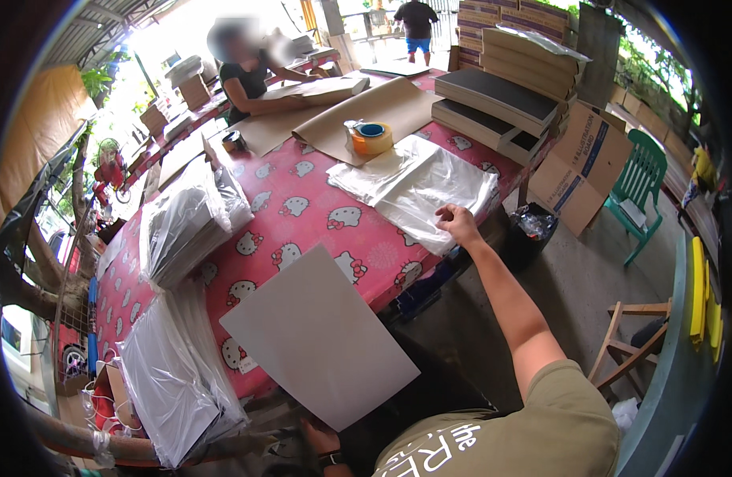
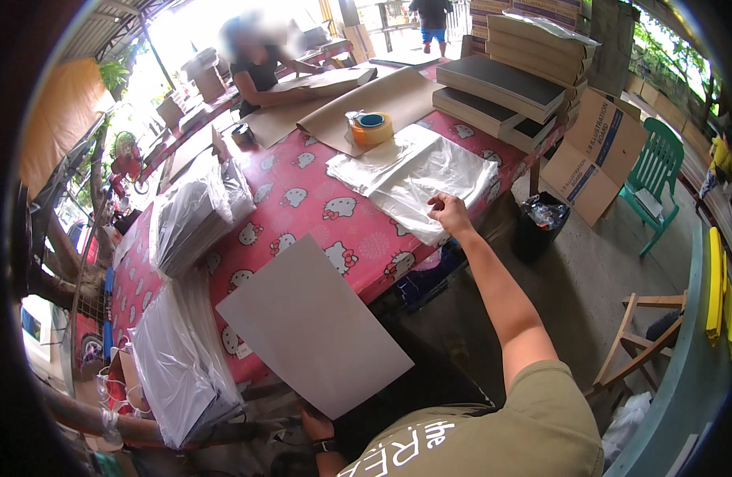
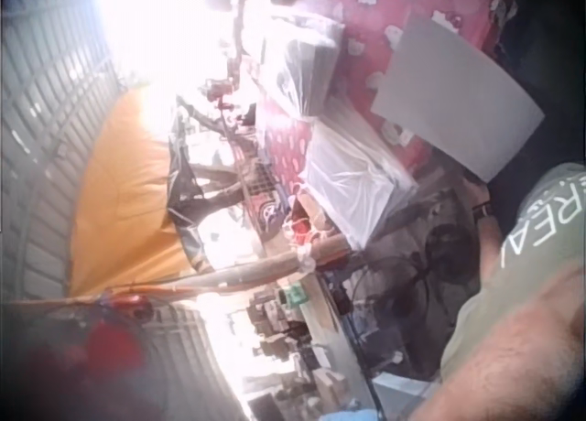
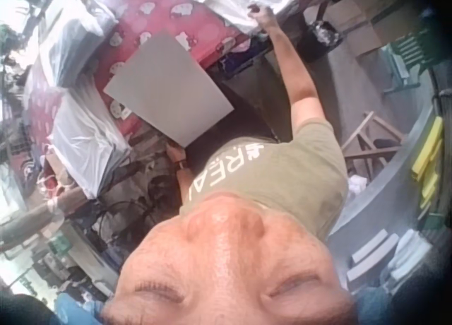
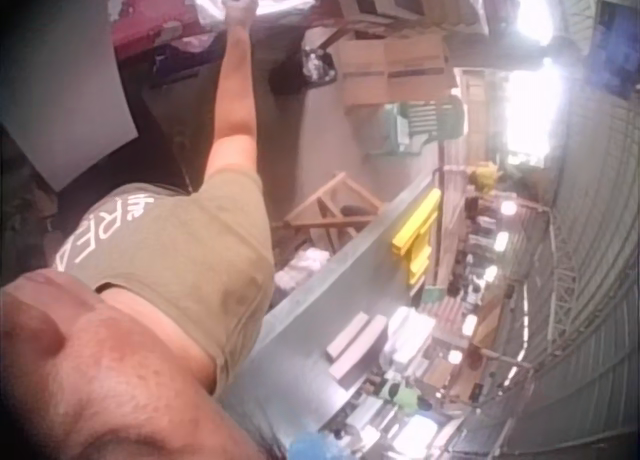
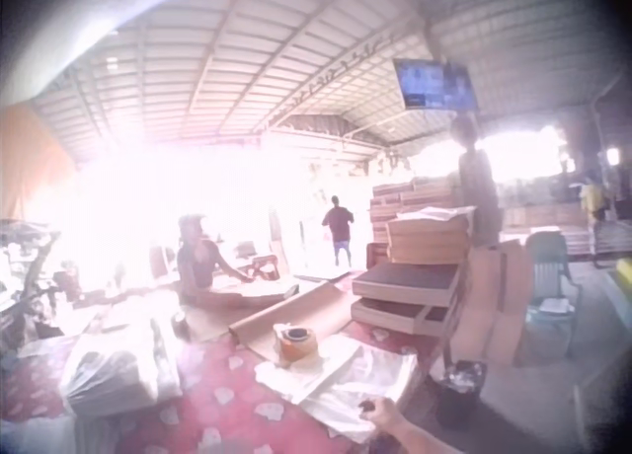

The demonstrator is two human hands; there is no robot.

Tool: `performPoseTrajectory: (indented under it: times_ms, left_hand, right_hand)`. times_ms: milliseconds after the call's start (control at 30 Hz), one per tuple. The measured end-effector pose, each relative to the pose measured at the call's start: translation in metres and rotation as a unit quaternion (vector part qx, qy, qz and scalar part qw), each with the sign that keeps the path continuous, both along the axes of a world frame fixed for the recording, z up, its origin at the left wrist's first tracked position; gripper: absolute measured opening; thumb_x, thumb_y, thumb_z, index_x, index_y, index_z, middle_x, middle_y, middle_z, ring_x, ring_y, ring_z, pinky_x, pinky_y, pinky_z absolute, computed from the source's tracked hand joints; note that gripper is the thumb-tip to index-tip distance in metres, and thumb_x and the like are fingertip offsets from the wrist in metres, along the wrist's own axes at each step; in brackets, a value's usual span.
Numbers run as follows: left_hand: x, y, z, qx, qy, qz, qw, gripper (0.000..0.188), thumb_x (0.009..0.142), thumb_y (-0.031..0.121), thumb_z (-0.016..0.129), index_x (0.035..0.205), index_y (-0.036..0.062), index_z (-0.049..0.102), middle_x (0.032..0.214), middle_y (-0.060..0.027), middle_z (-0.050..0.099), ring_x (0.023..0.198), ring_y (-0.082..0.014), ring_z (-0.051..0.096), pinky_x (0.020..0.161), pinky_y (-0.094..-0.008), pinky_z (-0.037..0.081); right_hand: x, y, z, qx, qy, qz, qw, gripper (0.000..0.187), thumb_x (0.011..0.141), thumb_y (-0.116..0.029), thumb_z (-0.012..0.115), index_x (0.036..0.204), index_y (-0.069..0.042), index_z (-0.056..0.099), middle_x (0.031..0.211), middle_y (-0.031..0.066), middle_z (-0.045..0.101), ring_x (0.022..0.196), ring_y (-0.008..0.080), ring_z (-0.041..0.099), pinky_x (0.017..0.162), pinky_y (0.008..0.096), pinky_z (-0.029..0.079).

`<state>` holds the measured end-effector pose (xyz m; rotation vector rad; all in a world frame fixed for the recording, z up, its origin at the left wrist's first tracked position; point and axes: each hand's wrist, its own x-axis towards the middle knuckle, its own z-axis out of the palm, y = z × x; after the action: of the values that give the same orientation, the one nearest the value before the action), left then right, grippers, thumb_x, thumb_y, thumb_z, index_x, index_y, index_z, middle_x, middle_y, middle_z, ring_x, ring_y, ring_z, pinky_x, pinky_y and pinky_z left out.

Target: The person slides black and white rectangular boards into clear plastic bags, folds the bag edges over, and places the packaged boards onto a stack.

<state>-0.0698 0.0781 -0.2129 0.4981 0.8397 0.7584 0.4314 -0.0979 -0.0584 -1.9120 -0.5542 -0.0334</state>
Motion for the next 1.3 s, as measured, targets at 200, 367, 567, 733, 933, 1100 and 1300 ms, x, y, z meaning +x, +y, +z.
performPoseTrajectory:
  times_ms: [200,367,567,733,933,1100,1300]
  left_hand:
    - [-0.008,0.008,-0.023,0.029,-0.019,-0.014,0.999,0.041,0.091,0.038,0.033,0.112,0.0056,0.047,0.11,-0.0076,0.052,0.103,-0.0238,0.047,0.089,-0.0381,0.036]
    - [-0.003,0.006,-0.009,0.05,0.006,-0.004,0.999,0.039,0.091,0.036,0.035,0.107,0.0042,0.049,0.103,-0.0064,0.054,0.095,-0.0215,0.051,0.082,-0.0362,0.039]
    - [-0.023,0.016,0.001,0.241,0.315,0.12,0.91,0.038,0.085,0.035,0.047,0.105,0.0027,0.048,0.099,-0.0057,0.051,0.094,-0.0182,0.048,0.079,-0.0346,0.038]
    - [0.034,-0.026,0.169,0.486,0.258,0.142,0.823,0.058,0.078,0.044,0.057,0.115,0.002,0.041,0.112,-0.0084,0.043,0.1,-0.02,0.045,0.08,-0.0326,0.038]
    - [0.093,-0.052,0.207,0.65,0.099,-0.251,0.711,0.072,0.067,0.029,0.073,0.12,-0.0001,0.034,0.121,-0.0142,0.037,0.113,-0.026,0.038,0.091,-0.0341,0.035]
    - [0.09,-0.044,0.182,0.348,0.012,-0.397,0.849,0.039,0.075,0.006,0.065,0.109,-0.002,0.046,0.096,-0.006,0.055,0.083,-0.0109,0.053,0.072,-0.0224,0.044]
    - [0.081,-0.046,0.174,0.334,0.038,-0.263,0.904,0.012,0.079,0.002,0.061,0.089,-0.0013,0.057,0.074,0.0003,0.058,0.063,-0.0041,0.051,0.057,-0.0172,0.041]
  right_hand:
    - [-0.001,0.002,0.009,-0.03,-0.093,-0.082,0.992,0.012,0.077,-0.009,0.058,0.08,0.002,0.061,0.07,0.0136,0.061,0.062,0.0216,0.059,0.06,0.0291,0.044]
    - [-0.024,0.01,0.024,-0.062,-0.349,-0.066,0.933,0.012,0.078,-0.012,0.056,0.073,-0.002,0.059,0.072,0.0127,0.059,0.072,0.0291,0.056,0.064,0.037,0.042]
    - [-0.073,0.014,0.034,-0.143,-0.383,0.041,0.912,0.005,0.075,-0.007,0.053,0.074,-0.008,0.057,0.074,0.006,0.056,0.079,0.023,0.052,0.073,0.0347,0.037]
    - [-0.172,0.025,0.005,-0.239,-0.237,0.431,0.837,0.011,0.074,-0.005,0.05,0.081,-0.009,0.057,0.075,0.0077,0.058,0.073,0.0266,0.056,0.066,0.0382,0.044]
    - [-0.266,0.041,0.055,-0.119,-0.014,0.507,0.853,0.016,0.082,-0.022,0.051,0.086,-0.007,0.054,0.076,0.0151,0.059,0.073,0.0356,0.056,0.063,0.0425,0.043]
    - [-0.263,0.038,0.071,-0.11,0.008,0.467,0.877,0.021,0.08,-0.025,0.056,0.088,-0.006,0.056,0.072,0.0141,0.059,0.069,0.0333,0.057,0.061,0.0382,0.044]
    - [-0.27,0.039,0.073,-0.062,0.091,0.434,0.894,0.031,0.075,-0.027,0.065,0.088,0.0,0.056,0.067,0.0122,0.059,0.065,0.0191,0.058,0.064,0.0295,0.045]
